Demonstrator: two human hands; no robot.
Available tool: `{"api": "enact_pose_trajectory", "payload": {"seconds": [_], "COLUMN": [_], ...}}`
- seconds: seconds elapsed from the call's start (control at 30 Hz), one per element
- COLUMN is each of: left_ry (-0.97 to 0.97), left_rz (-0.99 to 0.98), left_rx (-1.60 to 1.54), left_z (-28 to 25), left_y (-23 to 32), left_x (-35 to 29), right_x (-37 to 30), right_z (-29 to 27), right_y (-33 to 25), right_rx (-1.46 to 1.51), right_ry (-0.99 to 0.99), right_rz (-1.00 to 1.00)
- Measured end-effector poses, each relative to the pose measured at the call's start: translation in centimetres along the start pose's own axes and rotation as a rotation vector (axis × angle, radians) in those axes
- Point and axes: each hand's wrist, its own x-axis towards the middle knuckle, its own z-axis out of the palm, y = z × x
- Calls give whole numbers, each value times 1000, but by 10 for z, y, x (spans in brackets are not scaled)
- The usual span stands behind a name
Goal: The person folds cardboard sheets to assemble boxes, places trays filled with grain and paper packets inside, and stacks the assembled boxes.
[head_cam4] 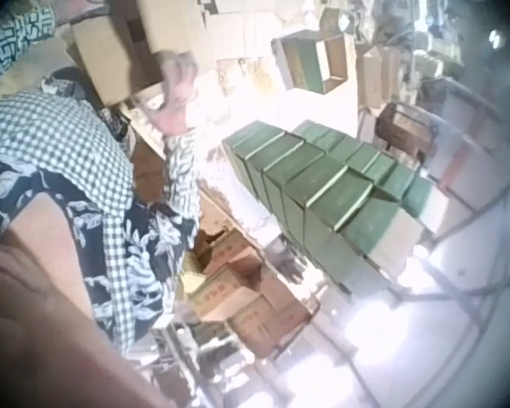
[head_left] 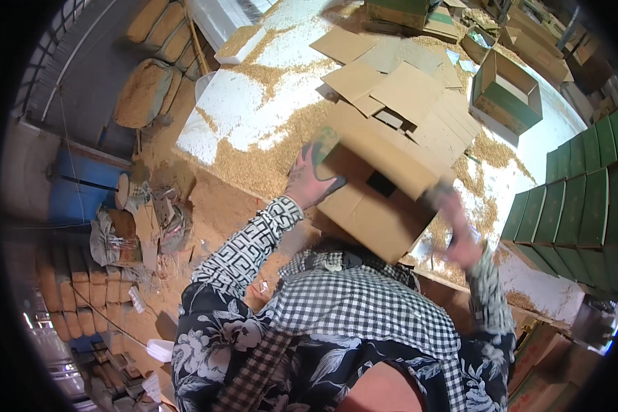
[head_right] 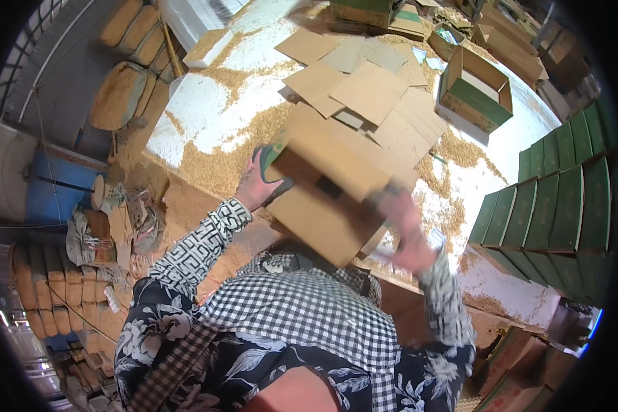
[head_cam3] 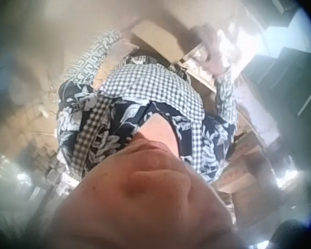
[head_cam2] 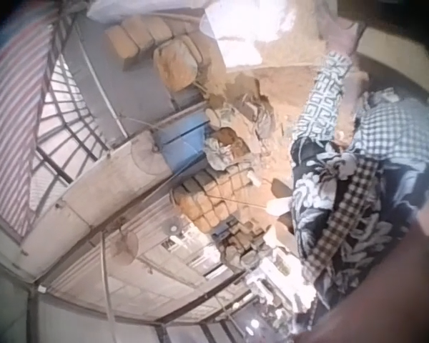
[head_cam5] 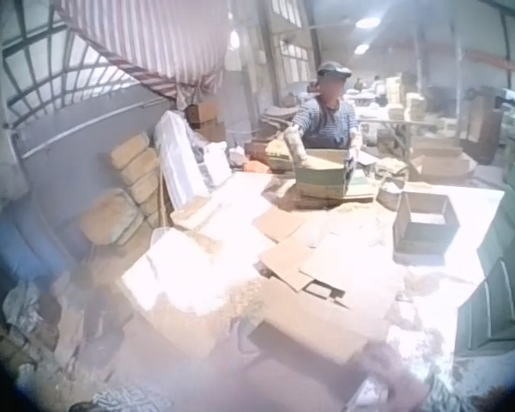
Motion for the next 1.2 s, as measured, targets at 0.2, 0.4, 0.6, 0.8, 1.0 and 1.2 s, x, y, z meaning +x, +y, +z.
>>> {"api": "enact_pose_trajectory", "payload": {"seconds": [0.2, 0.4, 0.6, 0.8, 1.0, 1.2], "left_ry": [-870, -731, -517, -571, 246, 212], "left_rz": [-355, 347, 29, -324, -635, -674], "left_rx": [-835, -846, -317, -691, 395, 669], "left_z": [-38, -85, 18, -3, -114, -130], "left_y": [-65, -9, -48, -171, -421, -487], "left_x": [47, 117, 117, 244, 451, 516], "right_x": [9, -38, 85, 139, 155, 167], "right_z": [38, 11, -3, 33, 40, 35], "right_y": [-1, 206, 94, 39, 37, 45], "right_rx": [-655, -787, -22, -694, -724, -703], "right_ry": [77, 141, 421, 207, 274, 244], "right_rz": [-164, 184, 624, 780, 805, 869]}}
